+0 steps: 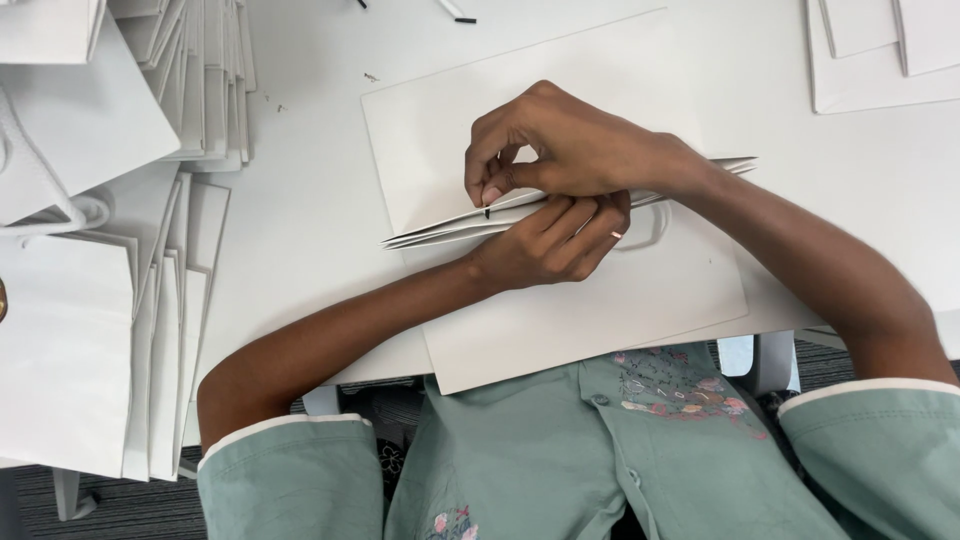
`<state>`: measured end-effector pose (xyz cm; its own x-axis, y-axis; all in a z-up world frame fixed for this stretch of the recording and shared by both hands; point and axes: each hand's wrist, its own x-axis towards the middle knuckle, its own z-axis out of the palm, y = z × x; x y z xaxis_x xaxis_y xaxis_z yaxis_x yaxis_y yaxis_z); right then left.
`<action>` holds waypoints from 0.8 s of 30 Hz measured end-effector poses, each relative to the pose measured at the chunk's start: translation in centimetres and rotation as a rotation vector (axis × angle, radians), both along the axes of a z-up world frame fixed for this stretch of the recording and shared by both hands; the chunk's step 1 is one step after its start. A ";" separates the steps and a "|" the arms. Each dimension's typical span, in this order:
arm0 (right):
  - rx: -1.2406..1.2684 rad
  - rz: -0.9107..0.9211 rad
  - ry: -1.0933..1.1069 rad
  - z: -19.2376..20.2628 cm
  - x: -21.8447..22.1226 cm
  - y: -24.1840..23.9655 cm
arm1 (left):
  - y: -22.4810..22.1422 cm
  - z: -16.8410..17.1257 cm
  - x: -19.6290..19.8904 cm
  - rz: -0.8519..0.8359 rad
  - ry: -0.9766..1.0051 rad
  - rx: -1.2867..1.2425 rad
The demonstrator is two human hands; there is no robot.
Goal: Attaching white rope handles to white paper shopping bags.
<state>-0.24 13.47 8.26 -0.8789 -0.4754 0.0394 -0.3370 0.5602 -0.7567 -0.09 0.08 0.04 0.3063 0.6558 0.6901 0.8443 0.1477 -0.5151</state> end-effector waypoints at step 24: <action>0.098 0.210 0.266 0.1 0.7 1.1 | 0.2 -1.4 0.0 -0.014 -0.007 -0.026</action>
<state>0.49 14.53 8.36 -0.7268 -0.6573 0.1994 -0.6306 0.5235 -0.5729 -0.10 0.25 -1.36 0.3110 0.6688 0.6753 0.8499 0.1223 -0.5125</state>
